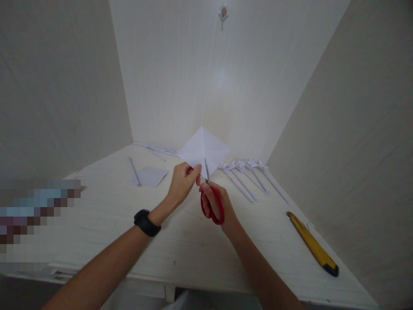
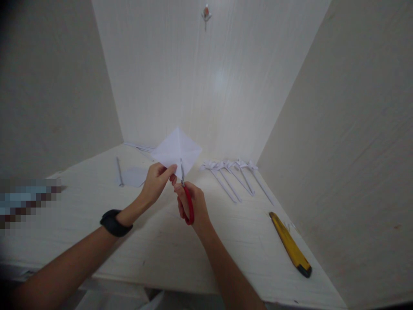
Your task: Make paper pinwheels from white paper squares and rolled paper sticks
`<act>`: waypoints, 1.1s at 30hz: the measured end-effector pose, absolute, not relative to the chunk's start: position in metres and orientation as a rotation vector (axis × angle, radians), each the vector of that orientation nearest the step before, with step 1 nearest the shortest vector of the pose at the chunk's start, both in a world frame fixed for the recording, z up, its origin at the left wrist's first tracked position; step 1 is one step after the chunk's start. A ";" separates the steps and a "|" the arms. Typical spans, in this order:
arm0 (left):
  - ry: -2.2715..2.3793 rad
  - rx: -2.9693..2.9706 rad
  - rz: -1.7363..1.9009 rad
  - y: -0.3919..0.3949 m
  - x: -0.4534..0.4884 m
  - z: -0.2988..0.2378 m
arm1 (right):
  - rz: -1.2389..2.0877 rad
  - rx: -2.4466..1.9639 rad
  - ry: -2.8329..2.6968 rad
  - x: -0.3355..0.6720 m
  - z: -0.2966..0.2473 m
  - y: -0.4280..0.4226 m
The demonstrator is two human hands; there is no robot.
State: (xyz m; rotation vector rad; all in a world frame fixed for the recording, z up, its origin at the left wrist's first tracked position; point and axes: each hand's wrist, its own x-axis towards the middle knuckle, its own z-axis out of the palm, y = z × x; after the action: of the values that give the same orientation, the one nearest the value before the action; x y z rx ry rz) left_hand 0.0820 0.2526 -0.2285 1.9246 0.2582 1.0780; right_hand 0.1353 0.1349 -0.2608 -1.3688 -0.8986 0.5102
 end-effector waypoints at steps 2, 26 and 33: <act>0.260 1.915 1.078 0.252 0.082 -0.228 | 0.503 -1.380 -0.904 0.135 -0.261 0.134; 0.231 1.897 1.072 0.252 0.082 -0.227 | 0.533 -1.343 -0.874 0.132 -0.257 0.133; 0.206 1.887 1.070 0.252 0.081 -0.227 | 0.553 -1.323 -0.867 0.131 -0.254 0.132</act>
State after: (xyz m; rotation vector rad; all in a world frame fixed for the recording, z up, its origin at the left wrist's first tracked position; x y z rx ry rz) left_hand 0.0810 0.2522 -0.2275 1.8875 0.2064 1.0697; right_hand 0.1309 0.1319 -0.2542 -1.3226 -0.8671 0.5525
